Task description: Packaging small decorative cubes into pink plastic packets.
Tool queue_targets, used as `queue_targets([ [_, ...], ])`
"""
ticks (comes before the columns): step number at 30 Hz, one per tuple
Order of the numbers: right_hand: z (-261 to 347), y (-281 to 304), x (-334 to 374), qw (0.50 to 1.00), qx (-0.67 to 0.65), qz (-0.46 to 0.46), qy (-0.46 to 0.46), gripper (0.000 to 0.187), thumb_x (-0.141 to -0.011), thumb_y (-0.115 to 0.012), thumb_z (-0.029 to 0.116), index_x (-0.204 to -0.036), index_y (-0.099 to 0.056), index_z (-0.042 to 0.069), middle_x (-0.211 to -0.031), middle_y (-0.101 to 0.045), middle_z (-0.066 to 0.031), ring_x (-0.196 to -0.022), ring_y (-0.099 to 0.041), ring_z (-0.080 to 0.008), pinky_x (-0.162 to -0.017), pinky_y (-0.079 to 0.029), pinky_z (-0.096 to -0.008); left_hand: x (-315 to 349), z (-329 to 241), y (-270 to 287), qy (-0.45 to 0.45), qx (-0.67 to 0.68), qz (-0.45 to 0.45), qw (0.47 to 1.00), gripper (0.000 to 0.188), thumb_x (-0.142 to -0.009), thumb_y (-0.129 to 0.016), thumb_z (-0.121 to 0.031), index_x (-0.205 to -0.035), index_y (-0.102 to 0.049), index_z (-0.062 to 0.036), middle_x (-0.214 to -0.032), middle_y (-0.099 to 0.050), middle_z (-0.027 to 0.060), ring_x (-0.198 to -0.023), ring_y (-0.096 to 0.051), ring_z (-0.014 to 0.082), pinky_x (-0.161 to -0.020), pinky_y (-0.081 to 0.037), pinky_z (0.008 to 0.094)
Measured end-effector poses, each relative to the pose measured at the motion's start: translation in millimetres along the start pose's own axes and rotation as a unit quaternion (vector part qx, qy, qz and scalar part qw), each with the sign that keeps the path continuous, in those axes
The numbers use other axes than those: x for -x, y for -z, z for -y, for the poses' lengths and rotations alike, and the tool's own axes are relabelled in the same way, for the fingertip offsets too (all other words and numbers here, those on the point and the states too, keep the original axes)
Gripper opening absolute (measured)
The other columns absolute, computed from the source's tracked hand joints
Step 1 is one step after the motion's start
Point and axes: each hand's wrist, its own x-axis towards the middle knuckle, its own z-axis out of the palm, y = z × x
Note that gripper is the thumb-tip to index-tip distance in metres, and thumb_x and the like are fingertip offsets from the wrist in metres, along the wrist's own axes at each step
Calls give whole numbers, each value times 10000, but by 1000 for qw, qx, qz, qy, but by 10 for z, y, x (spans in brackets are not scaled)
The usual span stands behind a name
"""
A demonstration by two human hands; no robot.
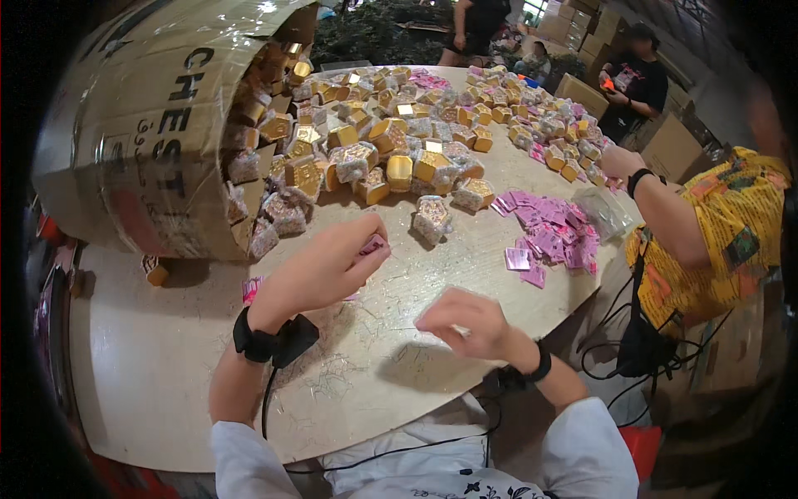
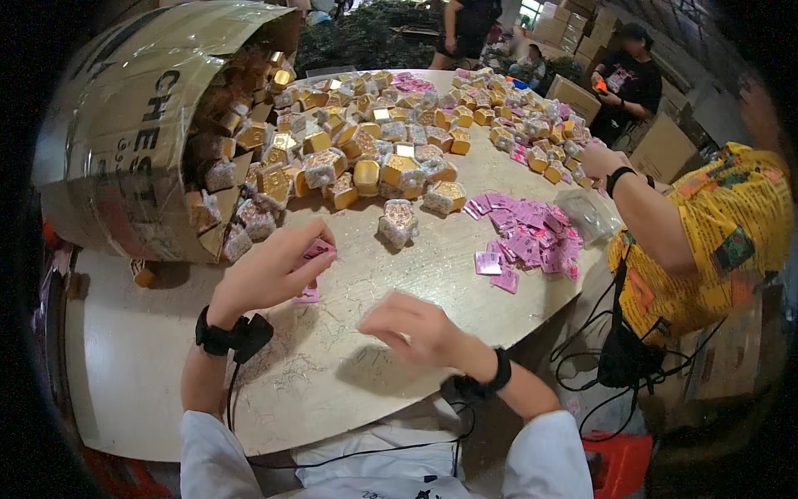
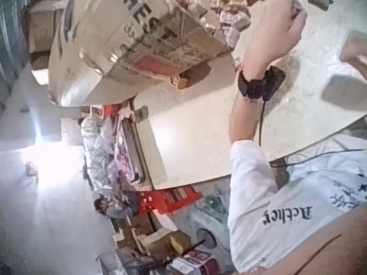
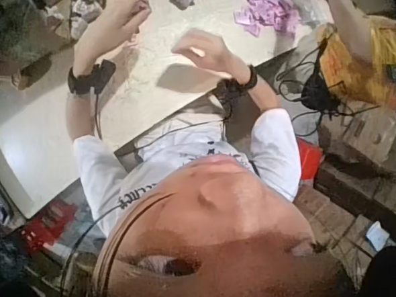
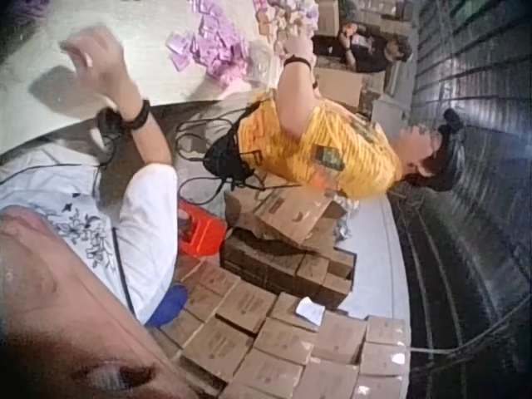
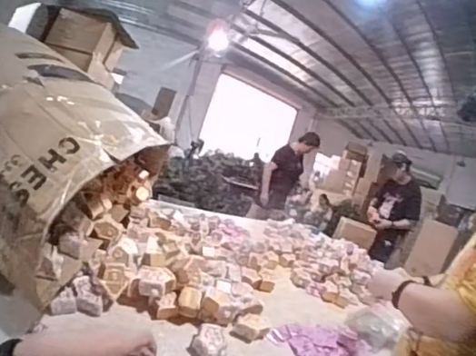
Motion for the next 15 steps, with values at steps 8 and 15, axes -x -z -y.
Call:
queue_targets([
  [8,-695,-286,-484,963,-256,-7,-87,155,-764,-699,-75,-860,-665,43,-907,-634,-88,-868,-608,-187,-767,-495,-313,-61,250,-121,9,-66,-53,996,199,-920,-548,-199,-919,-534,0,-792,-587,181,-718,-571,358,-626,-440,401],
  [15,-687,-453,-294,865,-452,-26,-214,40,-879,-622,5,-891,-592,30,-1060,-522,-89,-1016,-512,-156,-907,-410,-295,-36,386,-175,80,-122,-19,989,164,-907,-544,-186,-942,-540,-27,-826,-583,175,-765,-586,358,-662,-460,416],
])
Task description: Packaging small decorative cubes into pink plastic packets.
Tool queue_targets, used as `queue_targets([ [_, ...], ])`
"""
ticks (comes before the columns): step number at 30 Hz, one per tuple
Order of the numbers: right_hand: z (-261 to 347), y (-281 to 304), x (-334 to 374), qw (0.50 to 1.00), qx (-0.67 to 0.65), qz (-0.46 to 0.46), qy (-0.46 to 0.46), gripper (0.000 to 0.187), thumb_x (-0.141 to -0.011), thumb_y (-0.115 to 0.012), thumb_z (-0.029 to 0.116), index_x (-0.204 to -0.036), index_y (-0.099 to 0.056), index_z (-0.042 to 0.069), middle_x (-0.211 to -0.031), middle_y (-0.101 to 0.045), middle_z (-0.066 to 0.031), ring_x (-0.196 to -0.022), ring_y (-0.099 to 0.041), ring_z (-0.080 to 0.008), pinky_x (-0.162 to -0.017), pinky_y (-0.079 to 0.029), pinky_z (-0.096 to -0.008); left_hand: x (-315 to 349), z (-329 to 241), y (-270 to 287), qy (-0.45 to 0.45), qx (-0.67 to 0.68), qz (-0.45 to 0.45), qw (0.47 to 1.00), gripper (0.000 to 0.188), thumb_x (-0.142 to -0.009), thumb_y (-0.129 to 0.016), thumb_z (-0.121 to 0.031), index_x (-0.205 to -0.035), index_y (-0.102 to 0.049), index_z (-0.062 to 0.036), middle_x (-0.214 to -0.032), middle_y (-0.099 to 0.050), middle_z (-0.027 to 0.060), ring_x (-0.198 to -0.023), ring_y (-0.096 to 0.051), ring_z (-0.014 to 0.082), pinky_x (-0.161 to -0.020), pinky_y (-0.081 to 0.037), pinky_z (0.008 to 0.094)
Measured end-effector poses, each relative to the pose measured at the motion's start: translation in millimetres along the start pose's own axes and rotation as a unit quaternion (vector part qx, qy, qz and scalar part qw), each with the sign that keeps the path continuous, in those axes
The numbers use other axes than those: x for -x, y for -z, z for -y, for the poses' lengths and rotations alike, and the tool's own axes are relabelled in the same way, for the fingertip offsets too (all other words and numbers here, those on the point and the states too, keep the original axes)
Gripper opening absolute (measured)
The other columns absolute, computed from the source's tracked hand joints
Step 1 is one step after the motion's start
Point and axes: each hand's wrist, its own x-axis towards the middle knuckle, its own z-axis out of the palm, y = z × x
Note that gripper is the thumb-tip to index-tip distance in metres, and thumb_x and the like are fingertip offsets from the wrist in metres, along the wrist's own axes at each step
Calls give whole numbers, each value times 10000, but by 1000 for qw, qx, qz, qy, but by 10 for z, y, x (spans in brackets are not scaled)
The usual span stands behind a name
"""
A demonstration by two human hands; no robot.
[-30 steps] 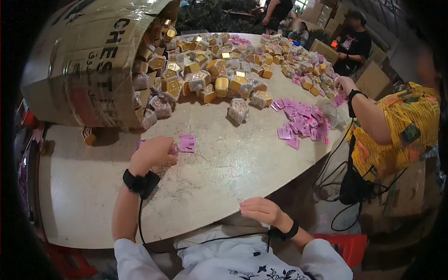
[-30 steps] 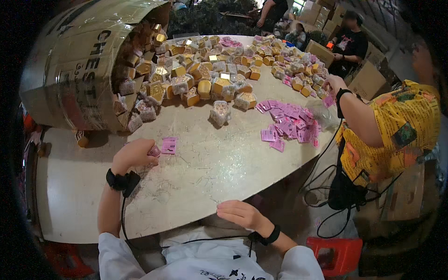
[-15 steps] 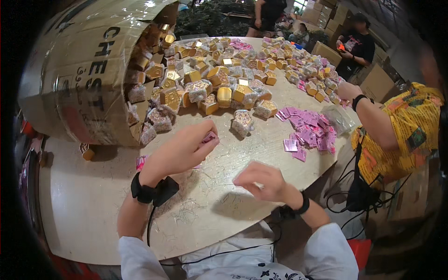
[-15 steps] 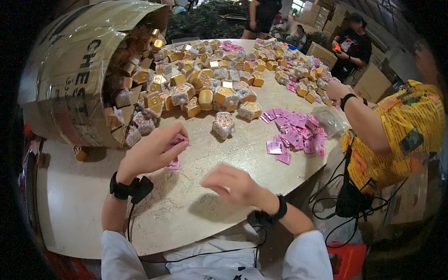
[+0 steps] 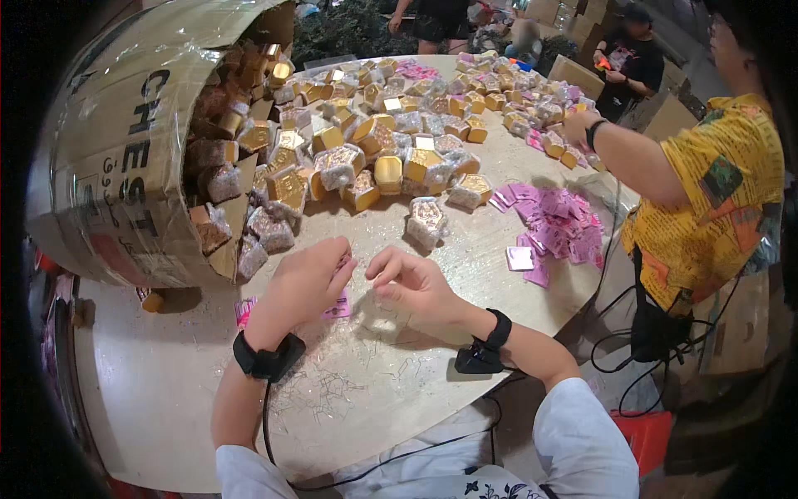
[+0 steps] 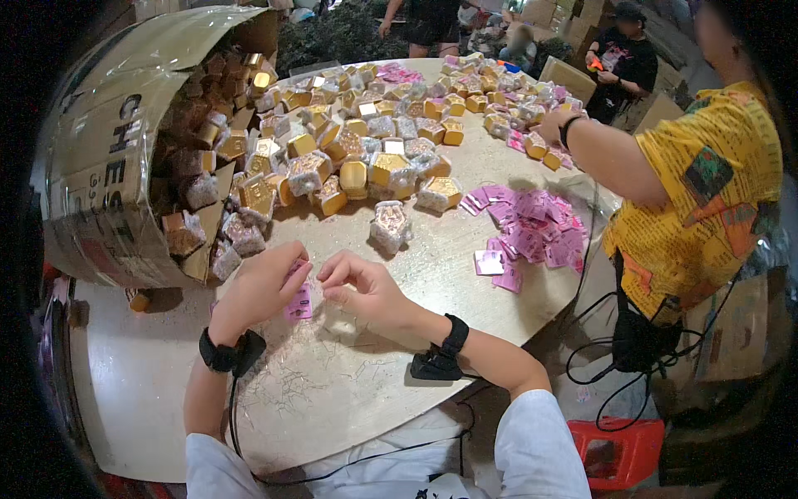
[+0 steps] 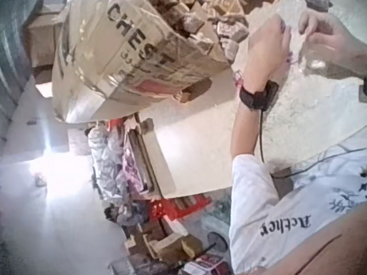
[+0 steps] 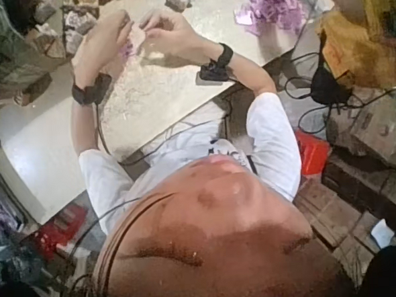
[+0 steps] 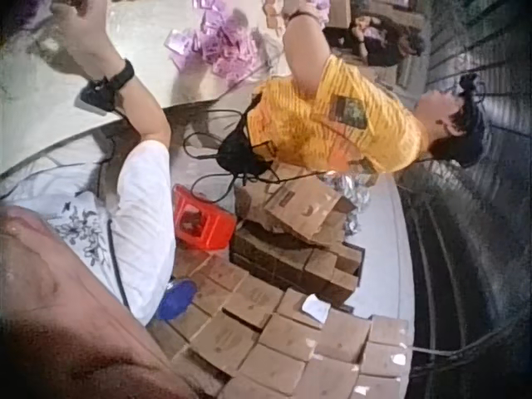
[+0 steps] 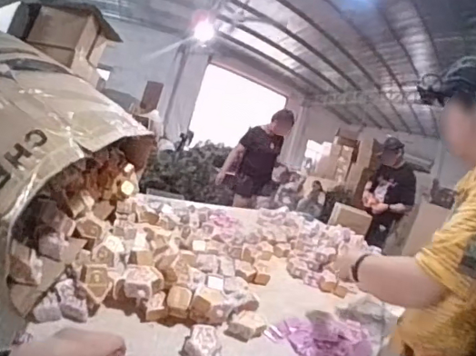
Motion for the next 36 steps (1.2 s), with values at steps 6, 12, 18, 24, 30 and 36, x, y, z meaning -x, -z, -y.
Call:
queue_targets([
  [6,109,-65,4,987,-82,-101,91,39,-957,-512,54,-972,-482,33,-961,-542,-106,-903,-587,-199,-809,-506,-380,32,-143,119,-19,8,-26,999,139,-908,-515,-125,-1000,-540,-24,-872,-600,164,-769,-601,326,-679,-474,385],
  [12,112,26,8,992,-81,-81,52,78,-933,-555,34,-999,-516,19,-895,-574,-113,-705,-614,-181,-645,-527,-307,283,-437,339,-12,74,-99,992,171,-900,-526,-61,-1061,-493,-12,-933,-574,131,-783,-613,264,-699,-481,335],
  [18,116,-27,10,985,106,-35,134,75,-865,-636,-6,-905,-576,12,-852,-602,-70,-871,-581,-169,-789,-489,-304,768,-842,664,-44,0,-91,995,120,-857,-556,2,-967,-510,-11,-932,-558,133,-740,-595,289,-645,-482,333],
  [24,282,66,29,982,-82,-113,127,51,-869,-658,58,-851,-610,58,-1054,-515,-38,-1034,-460,-118,-901,-378,-286,883,-798,719,-58,-28,-31,997,121,-879,-588,-115,-964,-525,-59,-844,-559,102,-718,-584,318,-595,-462,369],
  [30,337,19,45,999,-43,27,-7,31,-902,-616,47,-899,-588,36,-880,-530,-22,-700,-546,-93,-589,-450,-229,506,-465,344,-54,13,5,998,159,-882,-598,-123,-994,-536,-29,-856,-595,154,-785,-607,325,-655,-472,375],
  [36,227,44,47,998,-27,-5,-51,85,-937,-544,26,-991,-607,11,-853,-565,-16,-657,-511,-64,-570,-429,-213,292,-291,-205,8,140,-35,990,201,-915,-570,-140,-1056,-495,-18,-870,-609,158,-797,-603,330,-693,-467,385],
])
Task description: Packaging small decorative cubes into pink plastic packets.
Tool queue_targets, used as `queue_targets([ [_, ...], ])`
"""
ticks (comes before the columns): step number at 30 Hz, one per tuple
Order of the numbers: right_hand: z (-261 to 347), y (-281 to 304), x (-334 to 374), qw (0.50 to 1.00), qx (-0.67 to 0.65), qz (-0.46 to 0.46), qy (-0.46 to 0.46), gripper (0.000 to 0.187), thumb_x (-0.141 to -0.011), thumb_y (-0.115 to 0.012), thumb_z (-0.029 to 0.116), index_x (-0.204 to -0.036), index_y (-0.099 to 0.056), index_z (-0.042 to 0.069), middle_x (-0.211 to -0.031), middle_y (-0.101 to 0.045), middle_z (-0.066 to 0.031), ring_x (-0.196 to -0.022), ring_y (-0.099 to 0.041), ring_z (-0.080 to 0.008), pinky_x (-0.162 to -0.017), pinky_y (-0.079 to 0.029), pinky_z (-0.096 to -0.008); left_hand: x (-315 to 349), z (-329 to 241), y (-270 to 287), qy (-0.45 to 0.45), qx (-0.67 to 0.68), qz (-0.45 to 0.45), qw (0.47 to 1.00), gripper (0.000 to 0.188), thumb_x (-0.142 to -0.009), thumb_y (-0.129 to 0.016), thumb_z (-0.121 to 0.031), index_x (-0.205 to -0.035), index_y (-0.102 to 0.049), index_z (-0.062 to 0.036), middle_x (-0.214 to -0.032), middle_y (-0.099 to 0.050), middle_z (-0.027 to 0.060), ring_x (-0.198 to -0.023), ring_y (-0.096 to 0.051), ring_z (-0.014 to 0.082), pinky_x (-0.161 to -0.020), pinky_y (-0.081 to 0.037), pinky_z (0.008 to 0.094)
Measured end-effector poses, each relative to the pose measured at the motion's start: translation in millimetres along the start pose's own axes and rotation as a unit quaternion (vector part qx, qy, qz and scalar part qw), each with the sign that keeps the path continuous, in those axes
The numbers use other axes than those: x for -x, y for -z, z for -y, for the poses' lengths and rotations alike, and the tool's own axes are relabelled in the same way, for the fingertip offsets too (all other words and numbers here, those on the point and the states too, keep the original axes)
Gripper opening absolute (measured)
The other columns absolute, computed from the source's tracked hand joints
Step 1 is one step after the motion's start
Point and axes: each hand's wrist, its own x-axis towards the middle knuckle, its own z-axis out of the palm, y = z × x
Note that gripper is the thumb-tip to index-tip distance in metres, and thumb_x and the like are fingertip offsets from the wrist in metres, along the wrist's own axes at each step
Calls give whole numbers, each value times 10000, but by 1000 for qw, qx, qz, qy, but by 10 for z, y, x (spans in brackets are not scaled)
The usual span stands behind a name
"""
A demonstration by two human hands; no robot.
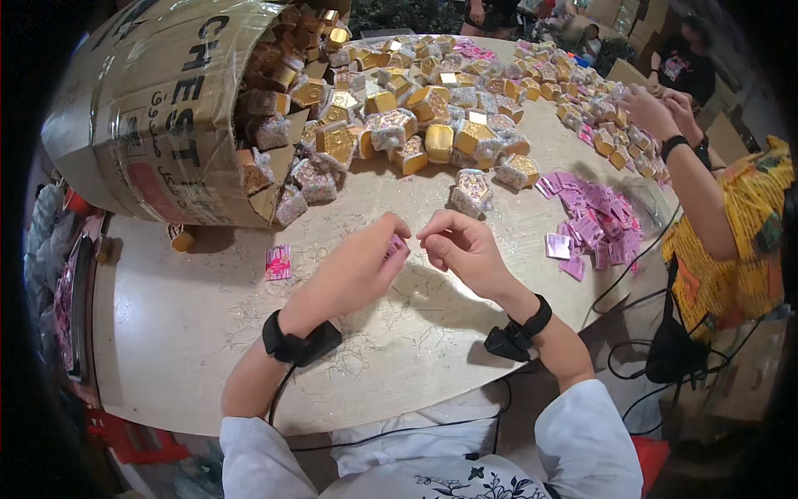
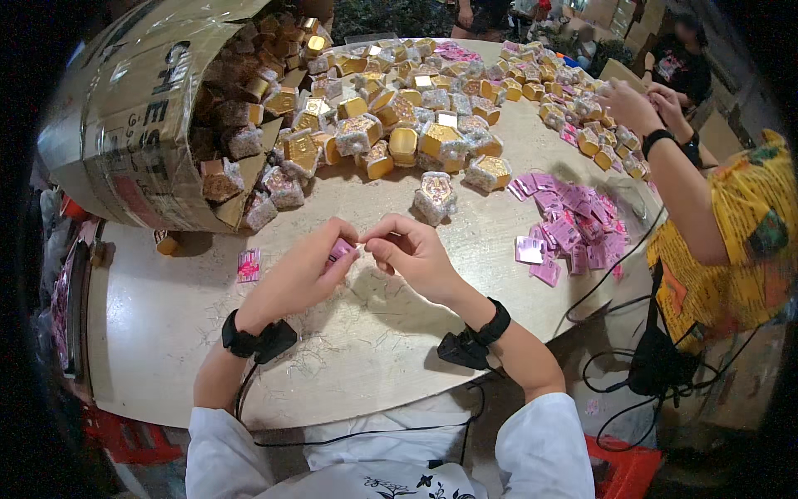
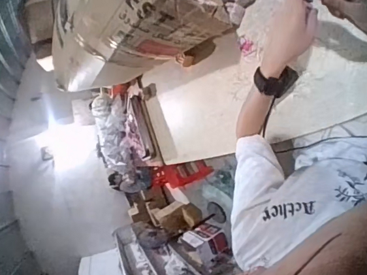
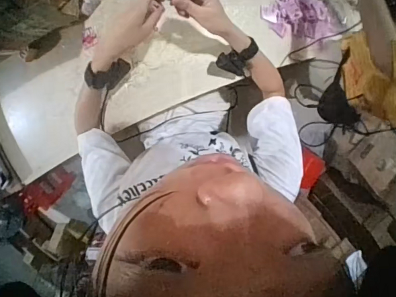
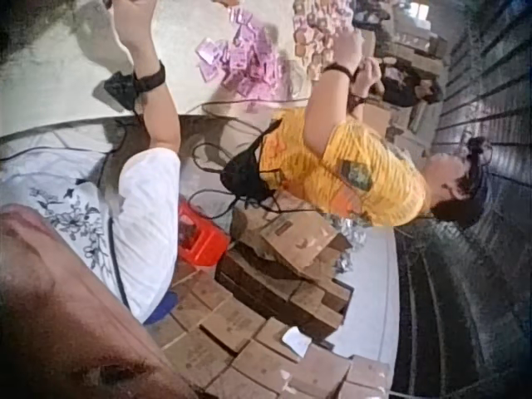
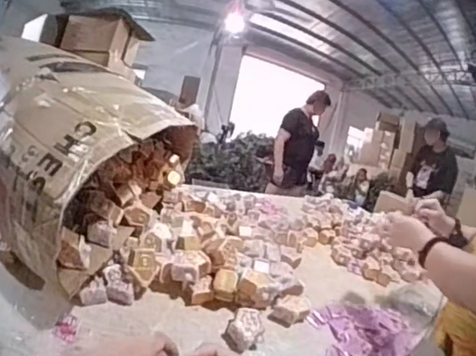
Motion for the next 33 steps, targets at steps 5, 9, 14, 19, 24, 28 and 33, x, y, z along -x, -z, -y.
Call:
queue_targets([
  [5,84,-19,-9,995,97,-23,-6,215,-931,-460,-35,-1071,-620,-4,-932,-590,-6,-770,-508,-72,-693,-430,-216,-46,39,-84,11,114,-1,993,207,-937,-543,-115,-1101,-457,-23,-872,-591,92,-737,-597,138,-627,-478,287],
  [9,86,-41,-32,992,121,-24,16,195,-933,-492,-23,-1095,-599,-2,-979,-619,-46,-833,-560,-87,-729,-456,-232,-91,65,-58,30,191,6,981,200,-951,-537,-135,-1102,-454,-32,-884,-581,50,-672,-574,84,-561,-467,239],
  [14,71,-27,-43,985,153,-68,42,180,-912,-545,-33,-1089,-572,-17,-1003,-633,-82,-931,-615,-127,-821,-509,-259,-85,13,-31,40,195,10,980,197,-951,-537,-135,-1099,-458,-31,-920,-591,55,-694,-585,77,-565,-474,230],
  [19,50,-40,-32,984,140,-98,60,238,-884,-577,-49,-1116,-523,-41,-1005,-597,-109,-939,-621,-159,-829,-548,-297,-113,168,-151,84,270,-38,959,204,-949,-530,-122,-1098,-465,1,-952,-600,80,-795,-635,112,-637,-525,247],
  [24,48,-91,-37,982,118,-122,76,332,-866,-592,-67,-1173,-471,-31,-1029,-560,-111,-912,-620,-167,-785,-571,-314,-127,241,-35,257,528,-35,809,274,-933,-569,-150,-1135,-487,16,-1001,-611,106,-882,-652,162,-770,-554,296],
  [28,33,-46,-54,981,113,-139,71,339,-857,-606,-68,-1167,-476,-25,-982,-588,-108,-887,-621,-161,-769,-572,-311,-99,15,24,216,299,-77,926,220,-934,-584,-165,-1074,-541,-1,-981,-621,73,-811,-612,105,-665,-516,247],
  [33,30,-44,-70,978,128,-144,74,314,-843,-635,-60,-1123,-498,-19,-945,-613,-110,-865,-622,-147,-733,-566,-287,-92,78,-49,161,337,-115,920,207,-896,-640,-169,-996,-556,-8,-873,-603,49,-690,-555,67,-540,-445,228],
])
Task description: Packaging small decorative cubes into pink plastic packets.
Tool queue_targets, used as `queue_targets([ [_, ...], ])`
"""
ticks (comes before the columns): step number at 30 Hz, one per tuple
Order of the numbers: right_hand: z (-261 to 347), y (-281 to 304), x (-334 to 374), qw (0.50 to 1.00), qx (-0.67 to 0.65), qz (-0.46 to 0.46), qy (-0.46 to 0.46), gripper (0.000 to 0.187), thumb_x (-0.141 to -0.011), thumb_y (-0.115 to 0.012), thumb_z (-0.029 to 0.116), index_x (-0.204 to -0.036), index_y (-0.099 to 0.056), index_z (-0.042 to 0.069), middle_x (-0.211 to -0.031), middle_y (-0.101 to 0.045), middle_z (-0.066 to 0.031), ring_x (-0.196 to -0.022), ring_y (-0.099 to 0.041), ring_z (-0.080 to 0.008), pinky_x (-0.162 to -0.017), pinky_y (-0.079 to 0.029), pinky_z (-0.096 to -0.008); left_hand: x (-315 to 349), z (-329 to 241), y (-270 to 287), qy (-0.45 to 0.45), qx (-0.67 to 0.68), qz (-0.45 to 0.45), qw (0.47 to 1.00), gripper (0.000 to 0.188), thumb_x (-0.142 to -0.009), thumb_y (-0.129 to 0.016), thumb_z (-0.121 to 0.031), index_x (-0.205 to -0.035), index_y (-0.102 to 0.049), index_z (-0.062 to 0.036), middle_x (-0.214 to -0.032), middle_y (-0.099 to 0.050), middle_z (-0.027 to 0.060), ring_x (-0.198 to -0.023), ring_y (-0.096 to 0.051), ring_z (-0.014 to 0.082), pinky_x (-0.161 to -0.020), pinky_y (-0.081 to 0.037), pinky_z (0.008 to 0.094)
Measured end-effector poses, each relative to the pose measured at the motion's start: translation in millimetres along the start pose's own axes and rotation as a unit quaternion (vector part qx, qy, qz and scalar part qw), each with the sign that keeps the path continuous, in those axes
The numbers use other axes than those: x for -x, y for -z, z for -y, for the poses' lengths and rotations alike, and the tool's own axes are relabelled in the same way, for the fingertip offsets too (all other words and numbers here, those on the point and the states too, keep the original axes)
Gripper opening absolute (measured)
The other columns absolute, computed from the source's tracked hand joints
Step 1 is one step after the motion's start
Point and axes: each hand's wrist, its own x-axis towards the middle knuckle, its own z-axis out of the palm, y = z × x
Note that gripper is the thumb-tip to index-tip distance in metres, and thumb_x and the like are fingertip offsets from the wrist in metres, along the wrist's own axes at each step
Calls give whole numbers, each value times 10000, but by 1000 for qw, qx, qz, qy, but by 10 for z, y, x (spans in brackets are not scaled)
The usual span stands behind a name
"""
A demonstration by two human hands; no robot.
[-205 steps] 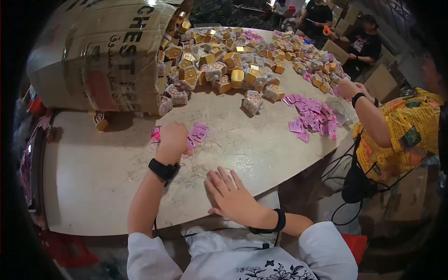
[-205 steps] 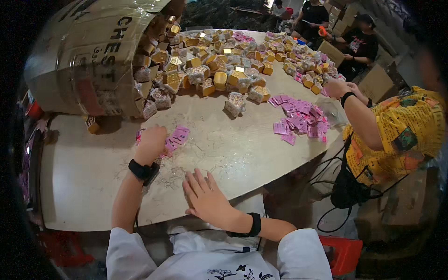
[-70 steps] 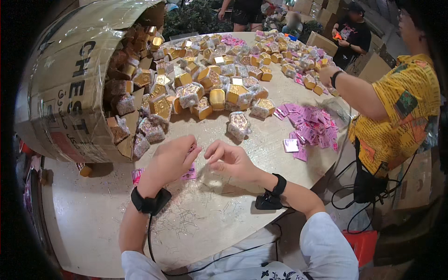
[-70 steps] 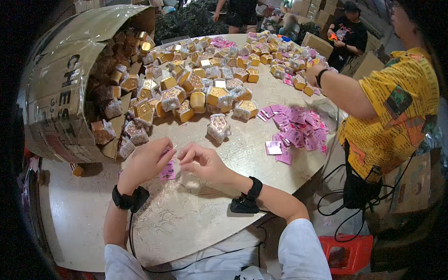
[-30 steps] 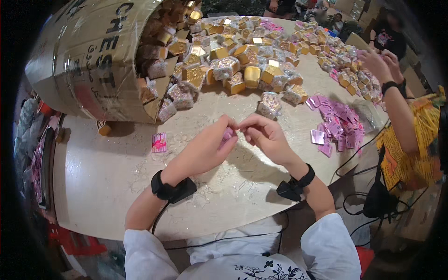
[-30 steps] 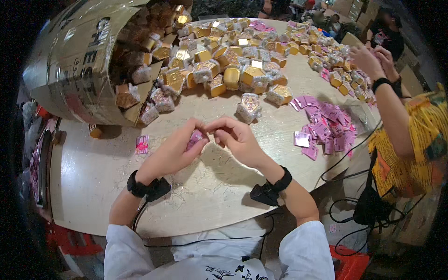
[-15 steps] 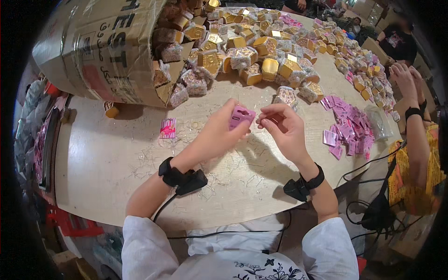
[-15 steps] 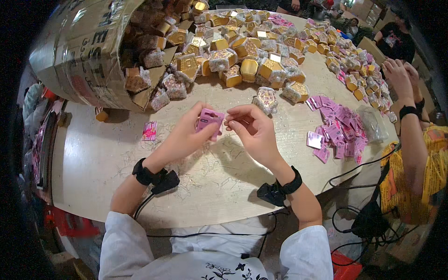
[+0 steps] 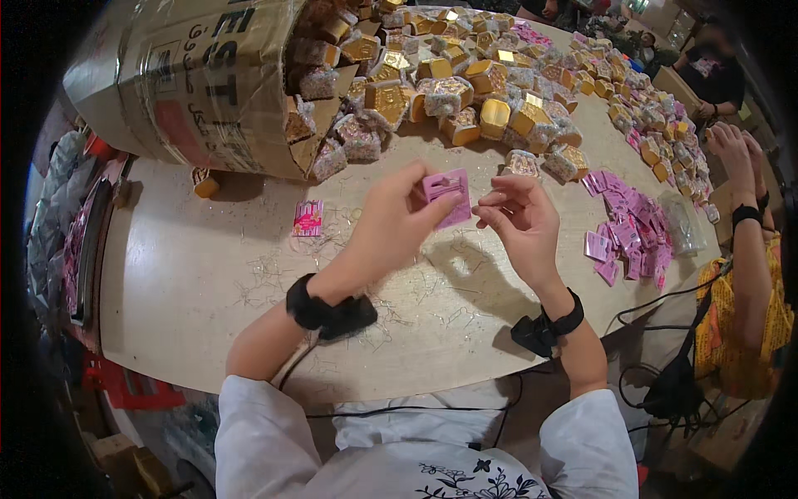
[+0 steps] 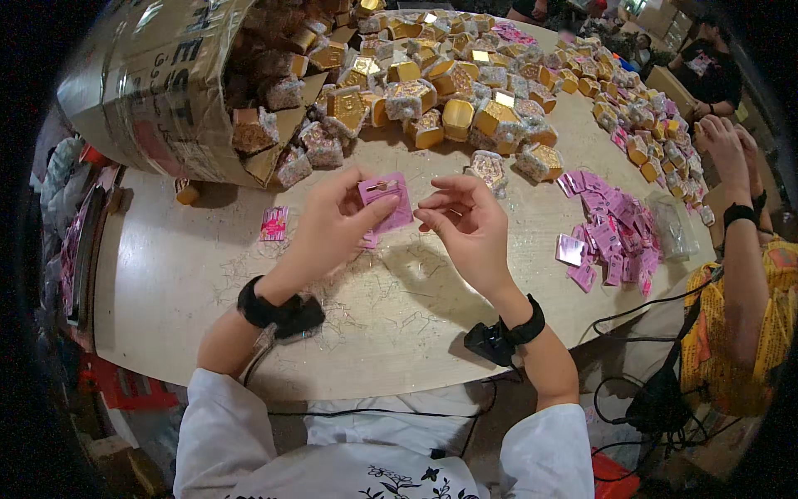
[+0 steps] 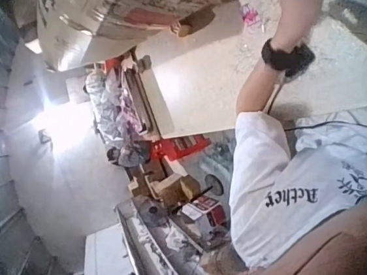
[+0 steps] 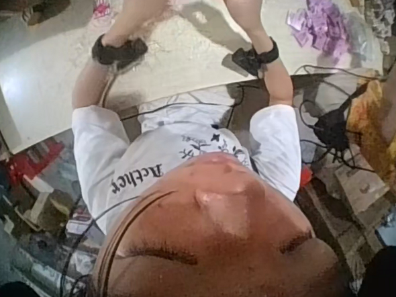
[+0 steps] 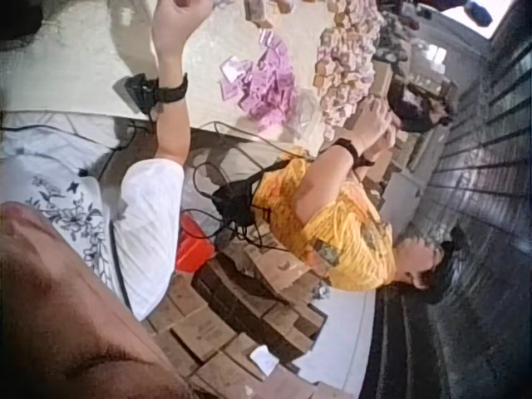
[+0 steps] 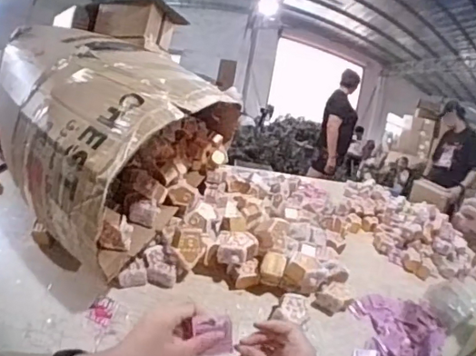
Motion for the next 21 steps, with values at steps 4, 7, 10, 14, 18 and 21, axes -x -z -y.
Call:
queue_targets([
  [4,-33,28,16,1000,3,11,24,307,-840,-644,-55,-1109,-500,-18,-940,-617,-106,-861,-621,-139,-723,-562,-279,-73,86,19,-34,2,-58,998,224,-888,-651,-144,-1016,-532,-4,-882,-605,53,-680,-572,71,-520,-468,228],
  [7,-18,23,16,1000,8,0,-5,297,-834,-658,-44,-1088,-505,-20,-933,-622,-101,-846,-619,-129,-695,-552,-264,-69,35,34,-19,79,-57,995,250,-898,-630,-120,-1061,-493,13,-929,-595,73,-741,-604,94,-575,-538,237],
  [10,-45,29,13,999,10,13,-43,275,-828,-672,-29,-1056,-518,-16,-914,-628,-87,-827,-616,-117,-665,-541,-252,-46,18,-1,-65,84,-50,993,266,-907,-614,-113,-1079,-470,30,-961,-583,93,-802,-620,122,-626,-578,244],
  [14,-41,2,9,993,14,-4,-113,241,-831,-684,-2,-1018,-534,-8,-884,-634,-73,-816,-613,-106,-668,-532,-242,-53,22,-6,-43,104,-37,993,247,-918,-597,-123,-1063,-472,35,-1008,-575,111,-844,-629,142,-648,-592,258],
  [18,-140,-2,23,991,-12,-68,-113,219,-857,-666,20,-1025,-529,-7,-916,-633,-77,-837,-616,-116,-746,-533,-256,-67,31,-16,9,138,-19,990,248,-943,-567,-175,-1077,-506,24,-985,-603,91,-825,-627,128,-609,-562,225],
  [21,-151,-45,0,968,-205,-66,-127,194,-890,-626,35,-1047,-517,0,-949,-619,-75,-876,-618,-138,-812,-536,-280,-22,-24,-24,16,101,7,995,242,-951,-563,-208,-1073,-541,0,-950,-612,56,-766,-621,93,-607,-533,203],
])
